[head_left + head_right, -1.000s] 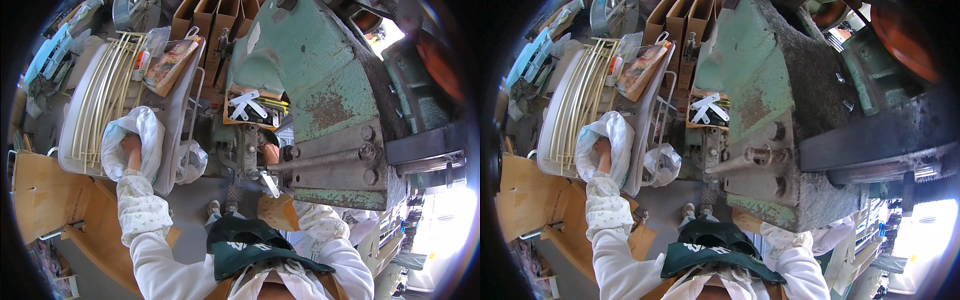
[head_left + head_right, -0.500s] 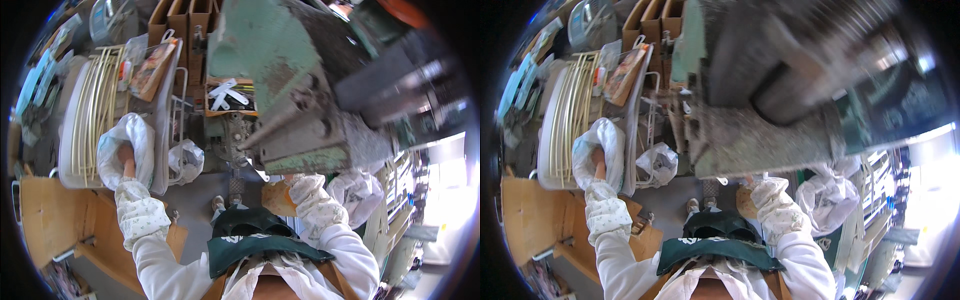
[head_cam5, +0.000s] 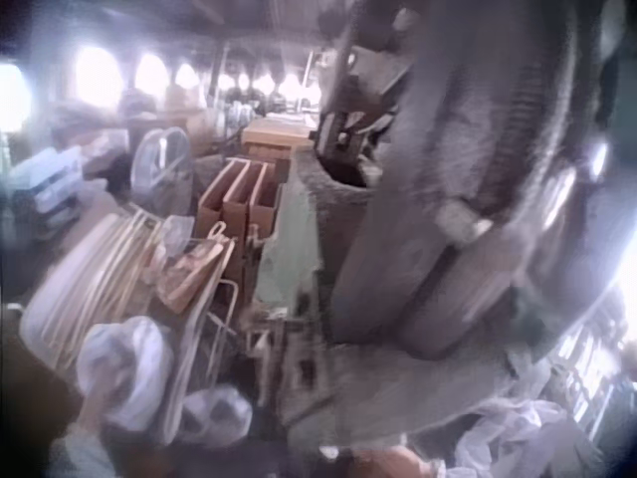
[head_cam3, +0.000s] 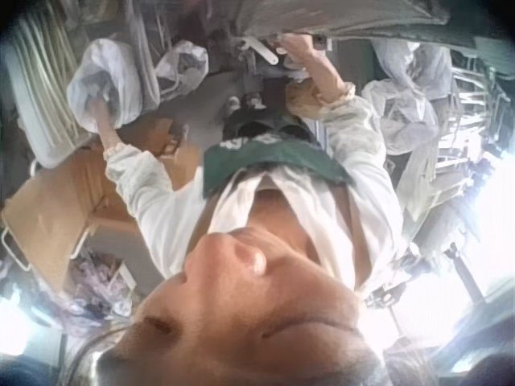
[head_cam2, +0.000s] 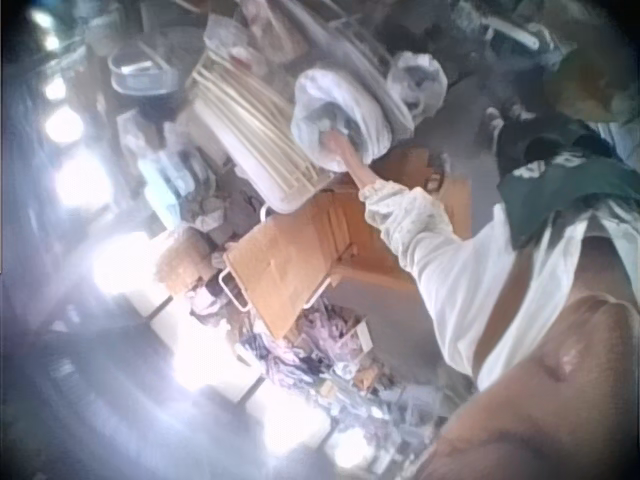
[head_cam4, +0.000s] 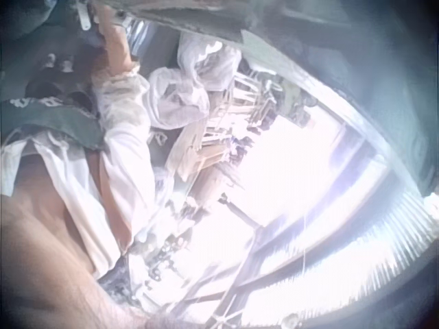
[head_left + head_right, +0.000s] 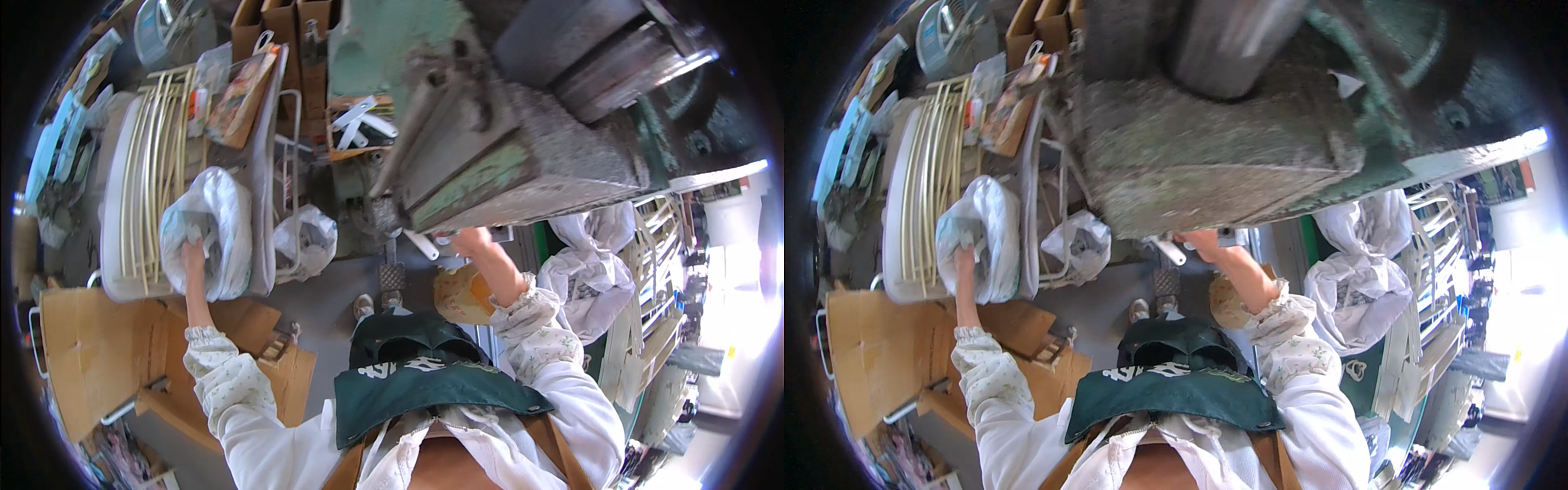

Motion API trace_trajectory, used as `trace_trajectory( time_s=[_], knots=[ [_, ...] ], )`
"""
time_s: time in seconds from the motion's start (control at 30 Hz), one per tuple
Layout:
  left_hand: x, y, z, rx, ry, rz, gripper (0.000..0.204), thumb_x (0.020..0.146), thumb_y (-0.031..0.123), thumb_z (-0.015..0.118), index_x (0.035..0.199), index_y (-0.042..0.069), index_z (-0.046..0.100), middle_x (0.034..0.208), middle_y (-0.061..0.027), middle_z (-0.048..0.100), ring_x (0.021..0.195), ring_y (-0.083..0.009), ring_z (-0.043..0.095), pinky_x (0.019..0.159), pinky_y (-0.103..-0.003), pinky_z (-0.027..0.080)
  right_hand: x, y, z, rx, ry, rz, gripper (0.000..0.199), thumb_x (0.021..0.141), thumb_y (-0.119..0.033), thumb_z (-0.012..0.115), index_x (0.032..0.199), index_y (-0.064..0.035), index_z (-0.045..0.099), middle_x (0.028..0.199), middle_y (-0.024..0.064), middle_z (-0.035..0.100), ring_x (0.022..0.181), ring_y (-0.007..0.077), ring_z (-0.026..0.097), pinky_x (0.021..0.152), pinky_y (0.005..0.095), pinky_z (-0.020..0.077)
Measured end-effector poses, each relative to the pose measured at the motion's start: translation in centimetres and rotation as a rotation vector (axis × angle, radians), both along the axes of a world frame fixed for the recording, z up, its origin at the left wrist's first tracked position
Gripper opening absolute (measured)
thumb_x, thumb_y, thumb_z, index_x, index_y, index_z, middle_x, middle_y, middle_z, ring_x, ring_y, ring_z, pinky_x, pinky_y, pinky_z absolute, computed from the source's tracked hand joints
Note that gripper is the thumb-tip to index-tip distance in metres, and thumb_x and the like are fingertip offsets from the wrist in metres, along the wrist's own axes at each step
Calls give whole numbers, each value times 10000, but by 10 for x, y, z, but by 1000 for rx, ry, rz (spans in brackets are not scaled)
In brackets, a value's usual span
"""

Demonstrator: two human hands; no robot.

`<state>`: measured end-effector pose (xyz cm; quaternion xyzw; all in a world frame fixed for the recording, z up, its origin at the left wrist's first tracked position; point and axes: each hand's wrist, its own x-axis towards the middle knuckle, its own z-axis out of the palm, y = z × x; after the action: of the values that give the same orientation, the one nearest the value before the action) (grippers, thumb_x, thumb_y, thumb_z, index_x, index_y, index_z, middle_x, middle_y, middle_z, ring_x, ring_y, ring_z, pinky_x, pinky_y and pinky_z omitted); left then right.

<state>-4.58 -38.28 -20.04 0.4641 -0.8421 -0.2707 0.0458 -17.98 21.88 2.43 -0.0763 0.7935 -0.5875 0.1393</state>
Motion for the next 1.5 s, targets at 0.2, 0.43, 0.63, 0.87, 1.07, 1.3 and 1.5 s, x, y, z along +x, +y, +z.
trace_trajectory(
  time_s=[0.2, 0.43, 0.63, 0.87, 1.07, 1.3, 1.5],
  knots=[
    [20, 17, 42, 444, 422, 81, 281, 836, 149, 594, 1036, -42, 547, 906, -246, 615, 883, -372, 595, 737, -442, 471, -7, -6, -5, 95, -54, 83, 228, 845, -160, 675, 680, -35, 581, 641, -16, 494, 582, 73, 411, 509, 248, 329],
    [25, 61, 56, 146, 414, 167, 267, 883, 69, 562, 1129, -36, 544, 894, -187, 634, 711, -271, 636, 577, -367, 511, 12, -30, 30, 44, 36, 23, 93, 786, -56, 720, 751, -20, 641, 647, -28, 528, 536, 60, 403, 474, 224, 304],
    [49, 111, 104, 412, 892, 271, 187, 890, 49, 583, 1057, -32, 561, 883, -99, 604, 641, -158, 582, 540, -289, 479, 8, -35, 29, -53, 291, 131, 188, 766, -29, 743, 922, 3, 642, 833, 8, 643, 678, 82, 536, 606, 252, 451],
    [63, 258, 165, 963, 931, -35, 102, 890, 62, 573, 983, 22, 580, 793, -72, 615, 680, -163, 582, 686, -326, 476, 83, -8, 65, 79, 550, 212, 314, 741, -4, 736, 1041, -6, 643, 944, 114, 675, 865, 161, 636, 731, 291, 504],
    [71, 404, 206, 1539, 738, -246, 219, 934, 97, 530, 1128, -5, 541, 878, -56, 612, 737, -134, 586, 693, -274, 473, 89, -38, 43, -265, 187, 580, 414, 773, -50, 715, 1160, 5, 581, 1124, 122, 621, 1054, 170, 575, 892, 312, 447],
    [100, 451, 212, 1788, 452, -536, 369, 874, 126, 642, 1182, 24, 468, 964, -65, 617, 860, -135, 590, 796, -286, 471, 98, 6, 22, -458, -492, 642, 238, 862, -175, 683, 1001, 9, 625, 698, -21, 548, 528, 25, 430, 438, 197, 309],
    [121, 457, 203, 1785, 280, -478, 242, 813, -27, 645, 999, 51, 512, 1004, -96, 621, 904, -156, 619, 851, -292, 475, 113, 28, 26, -711, -653, 574, 179, 820, -136, 703, 882, 19, 642, 724, 66, 567, 490, 39, 407, 407, 193, 259]
  ],
)
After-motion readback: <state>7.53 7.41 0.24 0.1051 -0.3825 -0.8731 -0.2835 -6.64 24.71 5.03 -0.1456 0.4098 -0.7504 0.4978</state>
